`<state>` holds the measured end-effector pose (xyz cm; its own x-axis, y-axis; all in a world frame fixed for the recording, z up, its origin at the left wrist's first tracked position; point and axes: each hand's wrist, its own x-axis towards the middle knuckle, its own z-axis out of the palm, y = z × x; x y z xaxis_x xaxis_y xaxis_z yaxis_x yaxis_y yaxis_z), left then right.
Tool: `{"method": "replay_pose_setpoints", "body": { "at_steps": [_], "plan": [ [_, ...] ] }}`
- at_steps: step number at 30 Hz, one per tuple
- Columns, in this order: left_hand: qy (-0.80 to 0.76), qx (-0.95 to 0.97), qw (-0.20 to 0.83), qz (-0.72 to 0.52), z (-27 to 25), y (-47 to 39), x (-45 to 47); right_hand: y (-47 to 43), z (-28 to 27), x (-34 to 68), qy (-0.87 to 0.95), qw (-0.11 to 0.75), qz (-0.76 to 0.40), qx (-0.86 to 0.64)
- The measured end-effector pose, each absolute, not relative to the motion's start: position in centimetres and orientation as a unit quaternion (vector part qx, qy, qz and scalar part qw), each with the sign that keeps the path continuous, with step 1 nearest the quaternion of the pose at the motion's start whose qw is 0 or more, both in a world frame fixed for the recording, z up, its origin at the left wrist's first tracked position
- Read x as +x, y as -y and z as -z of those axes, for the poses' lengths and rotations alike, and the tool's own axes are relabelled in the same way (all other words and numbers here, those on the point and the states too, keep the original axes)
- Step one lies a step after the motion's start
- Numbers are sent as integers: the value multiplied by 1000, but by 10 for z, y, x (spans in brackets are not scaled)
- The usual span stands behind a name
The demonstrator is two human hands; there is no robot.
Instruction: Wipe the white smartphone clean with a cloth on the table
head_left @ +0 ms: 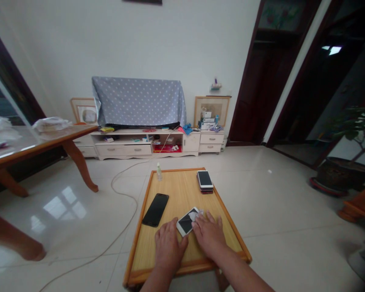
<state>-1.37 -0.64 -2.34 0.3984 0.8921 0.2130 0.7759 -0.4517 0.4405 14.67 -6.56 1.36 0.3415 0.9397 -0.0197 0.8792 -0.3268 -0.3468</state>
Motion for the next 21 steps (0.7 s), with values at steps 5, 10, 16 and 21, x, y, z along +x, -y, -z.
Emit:
{"method": "replay_pose_setpoints", "body": {
  "at_steps": [5, 10, 16, 21],
  "plan": [
    [-512, 825, 148, -189, 24, 4, -15, 75, -10, 118, 633, 168, -129, -744],
    [-506, 827, 134, -207, 26, 5, -15, 63, -13, 131, 594, 142, -136, -780],
    [-505, 823, 134, -224, 28, 4, -15, 57, -11, 129, 581, 148, -127, -790],
    [-507, 824, 147, -206, 26, 2, -16, 59, -10, 113, 637, 174, -153, -735]
  ]
}}
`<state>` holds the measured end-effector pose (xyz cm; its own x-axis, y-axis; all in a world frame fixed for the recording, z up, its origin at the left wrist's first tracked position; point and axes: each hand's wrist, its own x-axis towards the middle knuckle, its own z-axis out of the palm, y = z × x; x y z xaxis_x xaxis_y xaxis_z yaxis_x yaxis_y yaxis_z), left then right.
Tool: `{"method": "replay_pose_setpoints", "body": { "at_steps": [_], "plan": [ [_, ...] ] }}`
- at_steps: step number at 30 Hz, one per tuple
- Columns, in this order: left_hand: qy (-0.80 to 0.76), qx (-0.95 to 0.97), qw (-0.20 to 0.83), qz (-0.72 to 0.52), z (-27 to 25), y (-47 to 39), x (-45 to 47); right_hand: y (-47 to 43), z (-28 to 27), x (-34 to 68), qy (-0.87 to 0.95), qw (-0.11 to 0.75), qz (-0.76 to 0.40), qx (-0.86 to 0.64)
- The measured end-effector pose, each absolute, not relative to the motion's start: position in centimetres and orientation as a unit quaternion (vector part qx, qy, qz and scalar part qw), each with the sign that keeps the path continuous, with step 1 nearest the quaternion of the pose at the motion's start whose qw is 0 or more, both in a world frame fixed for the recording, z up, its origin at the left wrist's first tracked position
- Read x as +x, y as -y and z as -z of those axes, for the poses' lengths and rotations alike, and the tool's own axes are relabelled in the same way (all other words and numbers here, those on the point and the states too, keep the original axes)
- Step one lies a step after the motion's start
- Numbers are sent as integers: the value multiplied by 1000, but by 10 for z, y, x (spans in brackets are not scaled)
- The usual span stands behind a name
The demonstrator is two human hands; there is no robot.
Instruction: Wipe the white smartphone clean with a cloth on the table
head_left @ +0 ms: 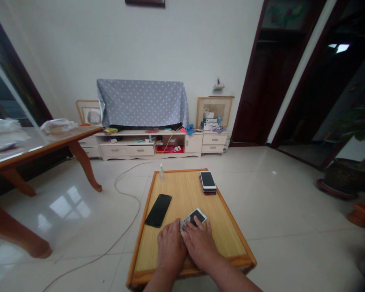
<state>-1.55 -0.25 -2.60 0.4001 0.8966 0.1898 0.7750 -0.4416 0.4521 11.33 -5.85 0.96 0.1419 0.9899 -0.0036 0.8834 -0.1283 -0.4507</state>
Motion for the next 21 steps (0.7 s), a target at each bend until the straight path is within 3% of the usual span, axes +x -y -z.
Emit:
{"method": "replay_pose_setpoints", "body": {
  "at_steps": [7, 13, 21],
  "plan": [
    [-511, 821, 138, -213, 30, 3, -15, 44, -8, 138, 557, 128, -120, -812],
    [-512, 819, 156, -207, 28, 1, -16, 51, -3, 108, 641, 184, -144, -732],
    [-523, 817, 138, -201, 27, 5, -13, 37, -4, 129, 569, 155, -139, -795]
  ]
}}
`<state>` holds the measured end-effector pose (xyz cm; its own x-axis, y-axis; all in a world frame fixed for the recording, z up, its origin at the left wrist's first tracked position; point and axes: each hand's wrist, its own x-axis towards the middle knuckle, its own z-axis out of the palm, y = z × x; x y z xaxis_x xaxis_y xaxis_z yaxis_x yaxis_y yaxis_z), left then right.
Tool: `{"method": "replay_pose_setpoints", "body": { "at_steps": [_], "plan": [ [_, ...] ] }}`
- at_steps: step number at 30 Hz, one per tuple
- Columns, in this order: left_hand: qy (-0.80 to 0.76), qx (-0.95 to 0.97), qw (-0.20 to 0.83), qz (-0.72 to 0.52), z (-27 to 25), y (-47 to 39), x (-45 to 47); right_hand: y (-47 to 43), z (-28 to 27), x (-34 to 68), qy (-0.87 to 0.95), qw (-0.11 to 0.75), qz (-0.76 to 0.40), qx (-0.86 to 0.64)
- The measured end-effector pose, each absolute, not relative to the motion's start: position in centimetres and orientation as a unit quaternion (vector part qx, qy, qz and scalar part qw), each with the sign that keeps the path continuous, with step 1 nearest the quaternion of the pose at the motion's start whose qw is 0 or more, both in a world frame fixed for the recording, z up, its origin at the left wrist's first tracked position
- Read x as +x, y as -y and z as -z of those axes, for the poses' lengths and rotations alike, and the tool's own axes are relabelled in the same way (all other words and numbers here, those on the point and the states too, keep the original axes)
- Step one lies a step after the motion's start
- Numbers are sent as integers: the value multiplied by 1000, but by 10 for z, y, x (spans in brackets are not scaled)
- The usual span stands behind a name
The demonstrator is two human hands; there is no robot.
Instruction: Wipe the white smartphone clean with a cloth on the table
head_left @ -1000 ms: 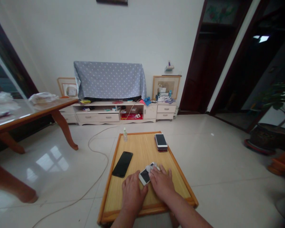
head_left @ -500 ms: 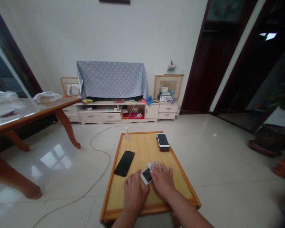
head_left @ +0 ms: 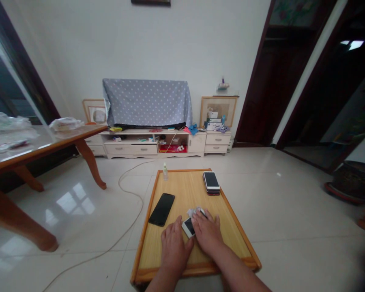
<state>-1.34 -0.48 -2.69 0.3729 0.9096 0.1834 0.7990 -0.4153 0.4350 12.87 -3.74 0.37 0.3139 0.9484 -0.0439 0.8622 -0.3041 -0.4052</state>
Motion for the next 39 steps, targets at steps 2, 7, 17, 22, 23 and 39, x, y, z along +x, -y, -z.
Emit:
{"method": "replay_pose_setpoints", "body": {
  "at_steps": [2, 7, 17, 22, 23, 39],
  "plan": [
    [-521, 817, 144, -200, 27, 4, -14, 39, -2, 122, 593, 162, -148, -775],
    [-516, 818, 156, -201, 26, 2, -15, 36, 1, 116, 624, 171, -152, -747],
    [-516, 819, 150, -201, 25, 4, -14, 43, -3, 123, 591, 151, -136, -780],
    [-512, 821, 147, -206, 25, 4, -15, 49, -5, 117, 619, 169, -148, -752],
    [-512, 821, 144, -208, 25, 4, -14, 48, -6, 122, 605, 166, -143, -766],
    [-504, 826, 128, -217, 34, 5, -12, 63, -6, 144, 575, 181, -112, -790]
  ]
}}
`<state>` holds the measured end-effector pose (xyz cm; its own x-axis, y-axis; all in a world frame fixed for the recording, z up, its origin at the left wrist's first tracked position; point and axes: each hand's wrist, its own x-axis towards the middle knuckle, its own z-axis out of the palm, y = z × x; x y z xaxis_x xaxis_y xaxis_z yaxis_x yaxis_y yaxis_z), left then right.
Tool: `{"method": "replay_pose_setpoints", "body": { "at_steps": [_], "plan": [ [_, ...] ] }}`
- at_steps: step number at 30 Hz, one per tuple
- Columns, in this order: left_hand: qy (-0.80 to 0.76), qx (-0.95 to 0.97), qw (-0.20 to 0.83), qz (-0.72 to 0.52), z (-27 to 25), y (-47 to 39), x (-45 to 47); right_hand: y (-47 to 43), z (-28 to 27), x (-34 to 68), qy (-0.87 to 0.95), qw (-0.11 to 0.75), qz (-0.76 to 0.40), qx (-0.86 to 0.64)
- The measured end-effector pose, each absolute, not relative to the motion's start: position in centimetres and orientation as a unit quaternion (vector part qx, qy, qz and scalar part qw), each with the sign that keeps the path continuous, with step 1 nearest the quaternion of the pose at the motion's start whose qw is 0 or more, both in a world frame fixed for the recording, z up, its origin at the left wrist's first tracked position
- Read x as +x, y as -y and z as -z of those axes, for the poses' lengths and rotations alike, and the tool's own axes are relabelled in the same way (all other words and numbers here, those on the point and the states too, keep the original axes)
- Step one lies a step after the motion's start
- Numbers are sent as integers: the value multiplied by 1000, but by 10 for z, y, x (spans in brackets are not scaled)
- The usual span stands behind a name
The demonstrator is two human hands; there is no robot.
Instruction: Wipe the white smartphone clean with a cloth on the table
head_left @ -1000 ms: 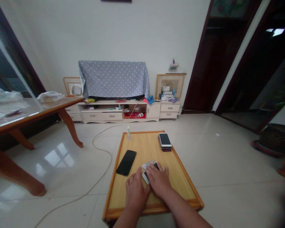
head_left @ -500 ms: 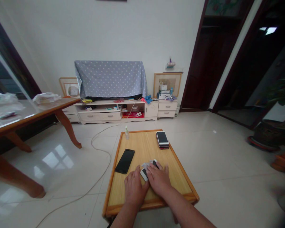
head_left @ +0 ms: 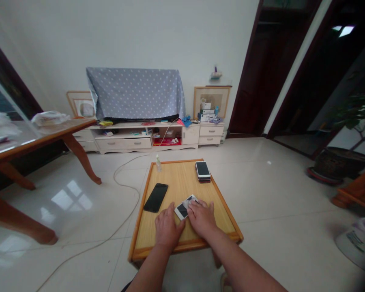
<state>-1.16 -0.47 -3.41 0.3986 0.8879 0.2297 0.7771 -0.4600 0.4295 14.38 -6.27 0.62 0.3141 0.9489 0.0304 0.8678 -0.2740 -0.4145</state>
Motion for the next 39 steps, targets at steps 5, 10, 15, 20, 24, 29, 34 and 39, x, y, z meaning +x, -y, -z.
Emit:
{"method": "replay_pose_setpoints", "body": {
  "at_steps": [5, 10, 15, 20, 24, 29, 34, 39],
  "plan": [
    [-500, 829, 119, -222, 38, 5, -11, 69, 1, 136, 583, 191, -112, -781],
    [-505, 827, 120, -216, 37, 5, -11, 78, 0, 123, 637, 210, -144, -728],
    [-503, 829, 113, -217, 35, 7, -9, 71, -2, 159, 564, 197, -119, -793],
    [-505, 830, 114, -209, 33, 9, -9, 79, 4, 156, 579, 197, -96, -785],
    [-505, 830, 110, -210, 33, 10, -8, 91, 7, 137, 640, 218, -90, -732],
    [-495, 835, 84, -225, 35, 11, -9, 84, 8, 157, 587, 240, -64, -771],
    [-485, 840, 68, -232, 37, 11, -9, 73, 15, 172, 589, 277, -57, -757],
    [-501, 833, 56, -227, 33, 12, -7, 68, 19, 173, 568, 288, -58, -769]
  ]
}}
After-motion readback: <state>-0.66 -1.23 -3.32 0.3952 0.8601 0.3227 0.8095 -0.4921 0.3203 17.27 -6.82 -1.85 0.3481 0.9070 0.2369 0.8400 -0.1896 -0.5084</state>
